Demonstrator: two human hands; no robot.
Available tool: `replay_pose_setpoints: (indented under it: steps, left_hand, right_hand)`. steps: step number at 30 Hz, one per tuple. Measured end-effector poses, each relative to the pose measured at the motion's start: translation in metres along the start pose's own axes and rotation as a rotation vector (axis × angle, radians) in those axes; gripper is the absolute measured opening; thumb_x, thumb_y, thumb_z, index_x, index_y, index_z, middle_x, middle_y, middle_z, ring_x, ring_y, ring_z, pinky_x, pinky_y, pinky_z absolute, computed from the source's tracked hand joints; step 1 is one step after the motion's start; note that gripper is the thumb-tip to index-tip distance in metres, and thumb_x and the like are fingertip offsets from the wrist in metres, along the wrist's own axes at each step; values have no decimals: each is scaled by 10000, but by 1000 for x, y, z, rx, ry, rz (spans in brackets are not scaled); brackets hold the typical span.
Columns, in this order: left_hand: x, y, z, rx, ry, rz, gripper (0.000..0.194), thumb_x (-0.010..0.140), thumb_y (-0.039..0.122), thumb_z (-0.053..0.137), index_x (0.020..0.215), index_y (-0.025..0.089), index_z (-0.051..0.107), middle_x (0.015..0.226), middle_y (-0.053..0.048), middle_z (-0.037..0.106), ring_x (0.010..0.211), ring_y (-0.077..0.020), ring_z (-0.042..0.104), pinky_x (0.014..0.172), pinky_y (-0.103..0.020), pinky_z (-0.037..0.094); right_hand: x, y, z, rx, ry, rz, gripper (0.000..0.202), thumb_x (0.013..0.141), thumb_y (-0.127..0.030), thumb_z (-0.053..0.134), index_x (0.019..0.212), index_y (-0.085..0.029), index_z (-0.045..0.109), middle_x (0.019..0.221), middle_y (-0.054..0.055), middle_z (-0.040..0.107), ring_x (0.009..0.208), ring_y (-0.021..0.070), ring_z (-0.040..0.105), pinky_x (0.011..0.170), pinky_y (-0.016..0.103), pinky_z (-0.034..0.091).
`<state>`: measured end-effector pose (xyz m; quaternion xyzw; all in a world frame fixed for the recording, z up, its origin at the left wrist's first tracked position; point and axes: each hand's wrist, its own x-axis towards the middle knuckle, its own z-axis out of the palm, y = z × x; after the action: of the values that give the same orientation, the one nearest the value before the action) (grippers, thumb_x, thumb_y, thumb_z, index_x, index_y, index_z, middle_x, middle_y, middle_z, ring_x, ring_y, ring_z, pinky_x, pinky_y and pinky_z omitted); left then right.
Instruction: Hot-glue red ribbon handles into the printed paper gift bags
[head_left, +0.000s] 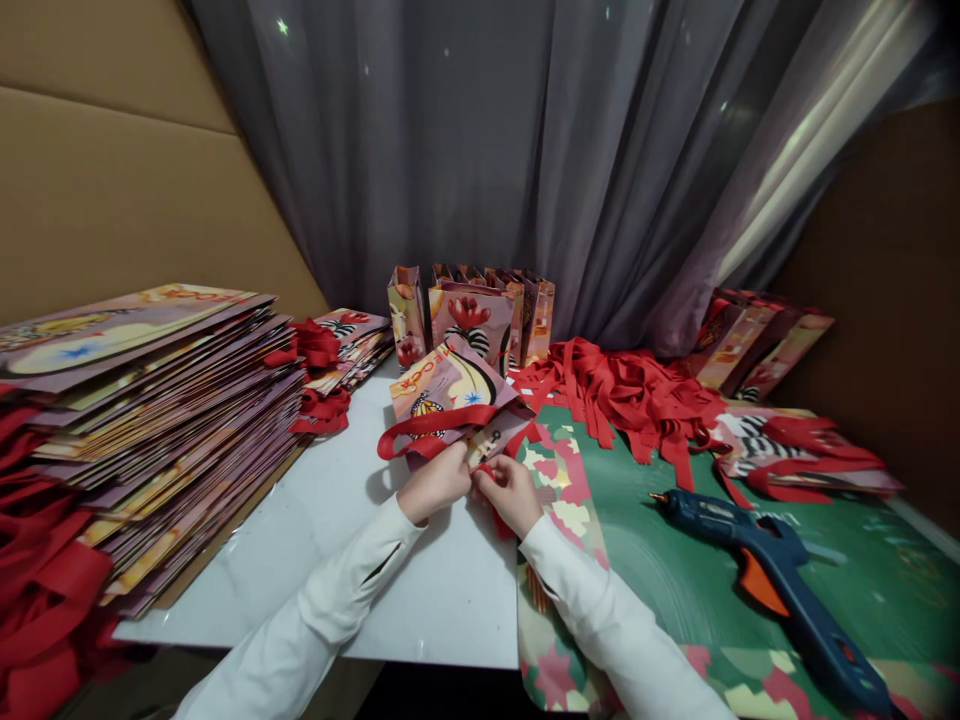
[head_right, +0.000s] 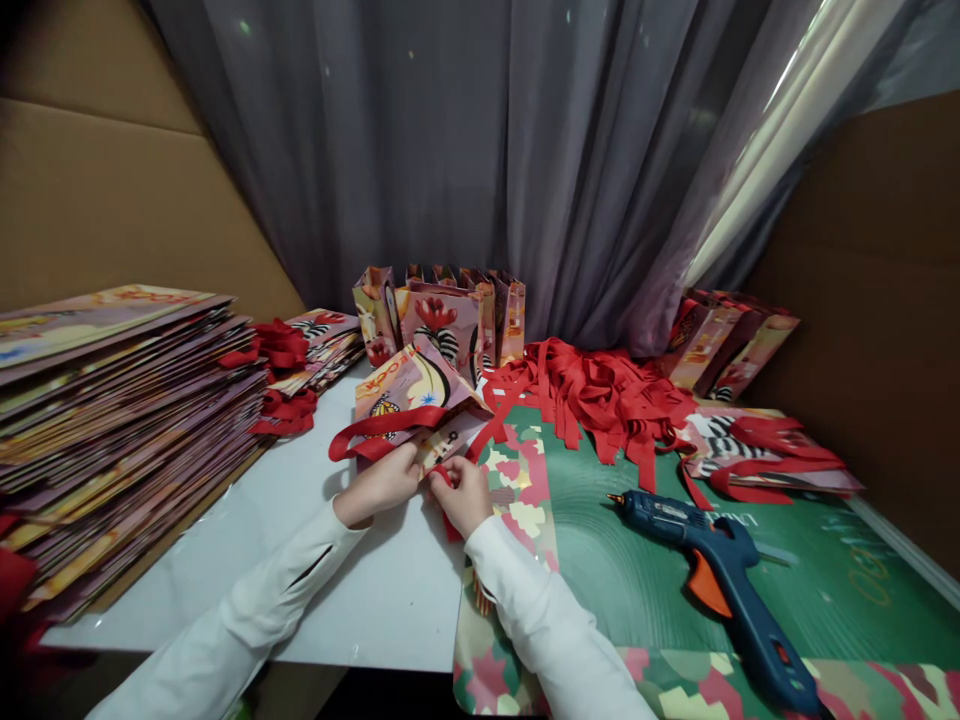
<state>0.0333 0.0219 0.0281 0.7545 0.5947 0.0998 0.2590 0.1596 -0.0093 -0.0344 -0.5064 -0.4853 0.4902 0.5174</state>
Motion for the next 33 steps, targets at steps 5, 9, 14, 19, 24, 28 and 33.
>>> replay_pose_setpoints:
  steps: [5,9,14,19,24,28,33]
  left_hand:
    - [-4,4,0,-47,-1,31,81,808,125,498,763,192,484,687,7,534,681,-163,549,572,-242,344]
    - [-4,3,1,-97,-16,41,93,750,124,560,765,193,499,617,35,524,614,-148,541,544,-234,341]
    - [-2,0,2,-151,-17,30,101,736,141,583,768,189,500,550,51,502,547,-137,519,526,-233,339]
    - [-3,0,7,-238,-19,48,105,876,210,428,811,180,506,559,35,537,539,-124,542,511,-217,364]
    - [-3,3,9,-315,-74,62,225,942,251,297,941,172,507,470,54,507,436,-134,549,462,-219,389]
    - [-4,6,5,-321,-24,58,204,930,231,323,988,164,506,447,61,476,445,-144,548,470,-227,392]
    - [-9,10,5,-324,0,63,176,907,217,366,977,159,516,509,51,494,474,-137,526,483,-228,383]
  right_hand:
    - [1,0,1,26,47,45,229,647,-403,617,678,-208,501,485,-47,572,387,87,449,404,214,344]
    - [1,-1,0,145,-49,67,341,644,-508,643,674,-215,473,504,-32,613,357,84,470,382,213,366]
    - [0,-3,0,254,-133,22,425,625,-563,691,697,-212,462,501,-36,621,407,103,558,434,221,457]
    - [-2,0,3,190,-18,-26,399,690,-529,673,760,-218,435,477,-57,612,364,107,544,386,209,435]
    - [-4,-3,2,165,-90,-13,386,726,-527,635,772,-236,385,496,-64,620,359,97,523,369,198,403]
    - [-7,-8,1,161,-182,-42,365,742,-541,603,768,-230,416,546,-53,631,415,90,540,443,212,443]
    - [-6,-5,-2,76,-102,-41,338,753,-521,599,771,-221,444,495,-66,586,390,108,535,411,218,415]
